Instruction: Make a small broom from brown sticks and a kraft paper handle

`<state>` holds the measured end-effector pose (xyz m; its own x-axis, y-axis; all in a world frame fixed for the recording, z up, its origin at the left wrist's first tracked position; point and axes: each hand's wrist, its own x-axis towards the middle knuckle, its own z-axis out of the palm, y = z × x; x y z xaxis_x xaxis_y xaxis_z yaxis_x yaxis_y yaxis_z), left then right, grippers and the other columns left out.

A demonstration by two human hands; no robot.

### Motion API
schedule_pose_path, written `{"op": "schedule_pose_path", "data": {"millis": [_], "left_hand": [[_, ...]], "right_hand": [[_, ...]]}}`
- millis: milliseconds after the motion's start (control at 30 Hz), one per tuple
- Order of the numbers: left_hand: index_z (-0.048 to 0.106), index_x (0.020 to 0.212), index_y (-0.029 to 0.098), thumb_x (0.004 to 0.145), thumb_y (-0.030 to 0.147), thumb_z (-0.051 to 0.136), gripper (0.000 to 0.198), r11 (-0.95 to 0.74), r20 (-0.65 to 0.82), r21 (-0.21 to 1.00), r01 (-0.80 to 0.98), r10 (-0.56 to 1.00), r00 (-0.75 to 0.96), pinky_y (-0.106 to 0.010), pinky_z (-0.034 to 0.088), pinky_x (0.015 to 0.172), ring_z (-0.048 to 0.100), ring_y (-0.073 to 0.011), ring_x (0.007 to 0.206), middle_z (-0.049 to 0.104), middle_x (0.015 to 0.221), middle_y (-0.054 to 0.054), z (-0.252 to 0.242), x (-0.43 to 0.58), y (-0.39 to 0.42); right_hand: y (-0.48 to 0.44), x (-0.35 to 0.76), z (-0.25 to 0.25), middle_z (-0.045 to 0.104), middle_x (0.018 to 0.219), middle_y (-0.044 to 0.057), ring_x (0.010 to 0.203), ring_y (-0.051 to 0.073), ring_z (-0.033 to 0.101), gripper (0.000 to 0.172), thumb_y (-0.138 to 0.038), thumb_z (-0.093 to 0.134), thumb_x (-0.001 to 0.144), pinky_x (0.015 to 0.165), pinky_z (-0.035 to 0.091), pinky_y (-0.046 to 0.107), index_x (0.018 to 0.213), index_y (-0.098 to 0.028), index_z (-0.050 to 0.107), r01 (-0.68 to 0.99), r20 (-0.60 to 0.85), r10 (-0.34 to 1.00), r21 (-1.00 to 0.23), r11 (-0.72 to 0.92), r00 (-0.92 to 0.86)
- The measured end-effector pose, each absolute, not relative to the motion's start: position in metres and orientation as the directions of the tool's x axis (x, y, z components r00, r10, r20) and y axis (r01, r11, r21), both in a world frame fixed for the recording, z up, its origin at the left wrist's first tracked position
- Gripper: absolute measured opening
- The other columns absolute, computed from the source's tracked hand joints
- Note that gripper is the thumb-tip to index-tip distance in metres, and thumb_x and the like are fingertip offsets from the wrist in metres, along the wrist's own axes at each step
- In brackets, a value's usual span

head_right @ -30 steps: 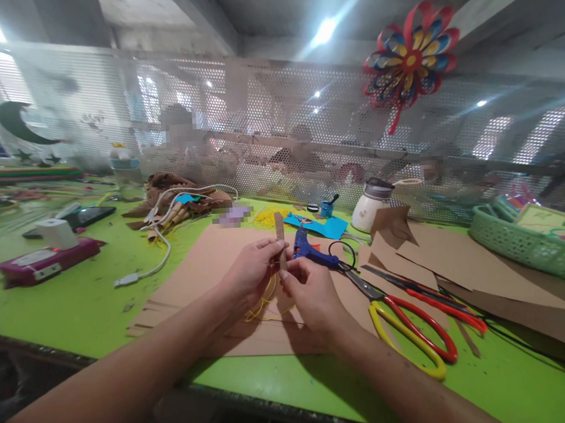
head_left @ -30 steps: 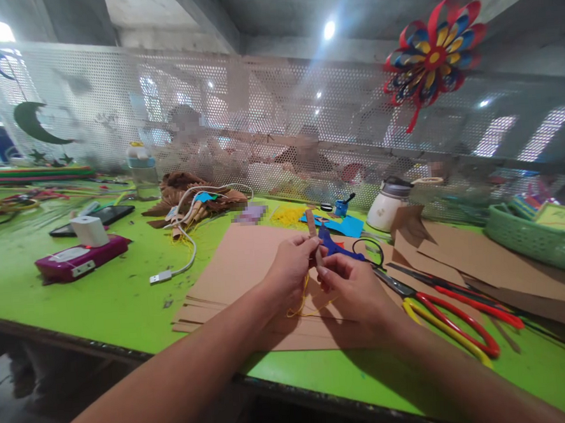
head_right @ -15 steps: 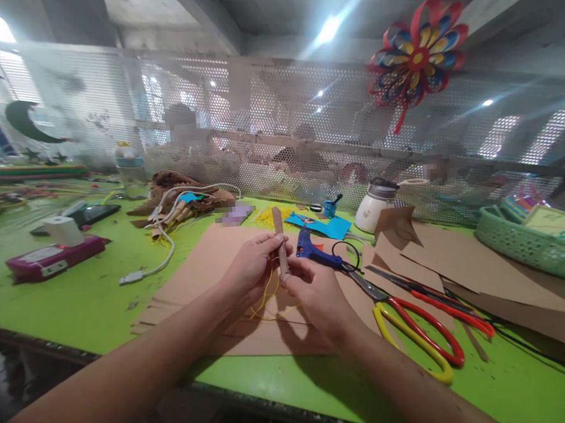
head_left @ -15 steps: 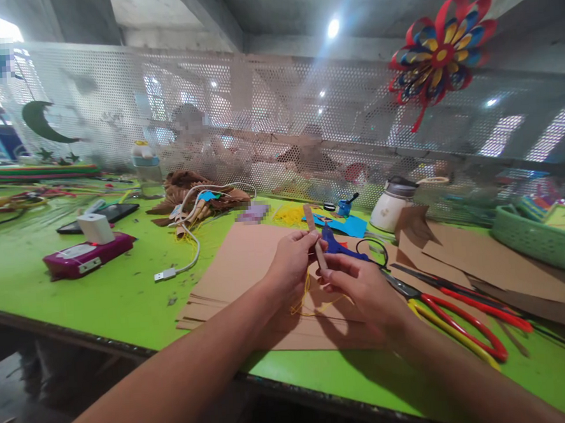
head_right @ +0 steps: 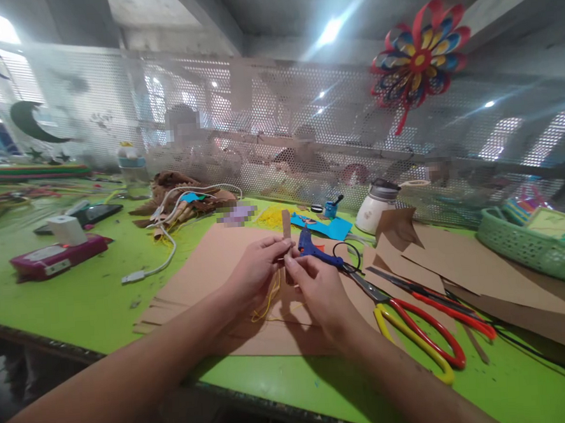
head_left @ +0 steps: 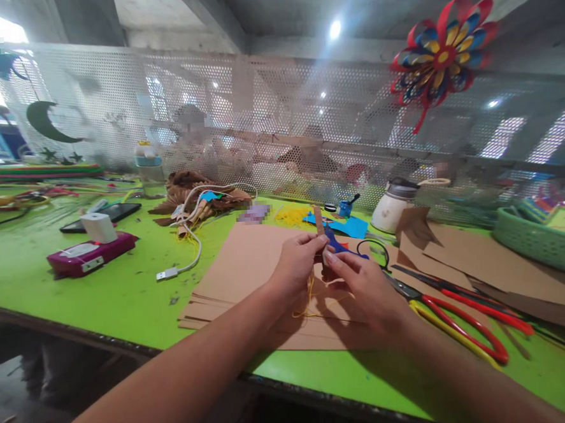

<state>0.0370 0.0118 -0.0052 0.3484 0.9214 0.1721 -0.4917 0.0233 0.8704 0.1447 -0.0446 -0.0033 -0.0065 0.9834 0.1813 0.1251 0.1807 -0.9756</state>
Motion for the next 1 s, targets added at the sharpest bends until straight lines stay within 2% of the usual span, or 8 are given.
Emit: {"op": "schedule_pose_path", "data": {"millis": [267, 500, 733, 1000], "left_hand": [[0.059, 0.071, 0.01, 0.075, 0.022, 0.059, 0.012, 0.02, 0.203, 0.871, -0.491, 0.895, 0.396, -0.025, 0.044, 0.052, 0.056, -0.0132, 0.057, 0.061, 0.068, -0.006, -0.003, 0.038, 0.006], [0.06, 0.068, 0.009, 0.076, 0.023, 0.061, 0.015, -0.003, 0.132, 0.914, -0.406, 0.948, 0.291, -0.022, 0.043, 0.057, 0.056, -0.0103, 0.057, 0.061, 0.065, -0.005, -0.003, 0.039, 0.009], [0.057, 0.062, 0.013, 0.075, 0.028, 0.061, 0.021, -0.008, 0.112, 0.93, -0.367, 0.958, 0.262, -0.023, 0.04, 0.048, 0.05, -0.0093, 0.045, 0.055, 0.052, 0.0, -0.01, 0.041, 0.01], [0.056, 0.06, 0.013, 0.073, 0.026, 0.062, 0.02, -0.035, 0.127, 0.92, -0.389, 0.969, 0.212, -0.022, 0.039, 0.049, 0.049, -0.0083, 0.046, 0.055, 0.053, 0.0, -0.015, 0.044, 0.012]], "right_hand": [[-0.039, 0.149, -0.009, 0.051, 0.064, -0.001, 0.062, 0.013, 0.043, 0.028, -0.04, 0.056, 0.081, 0.06, 0.035, 0.028, 0.071, -0.014, 0.057, 0.12, 0.233, 0.972, -0.966, 0.228, 0.035], [-0.037, 0.148, -0.015, 0.052, 0.064, -0.001, 0.06, 0.012, 0.041, 0.032, -0.045, 0.059, 0.077, 0.055, 0.032, 0.026, 0.069, -0.014, 0.057, 0.14, 0.232, 0.971, -0.965, 0.223, 0.055], [-0.037, 0.146, -0.018, 0.054, 0.062, -0.001, 0.057, 0.012, 0.042, 0.031, -0.046, 0.059, 0.077, 0.052, 0.034, 0.025, 0.069, -0.015, 0.059, 0.199, 0.265, 0.963, -0.948, 0.249, 0.058], [-0.036, 0.143, -0.022, 0.055, 0.065, 0.0, 0.06, 0.013, 0.044, 0.029, -0.043, 0.057, 0.079, 0.053, 0.034, 0.025, 0.074, -0.015, 0.063, 0.244, 0.325, 0.943, -0.922, 0.3, 0.07]]}}
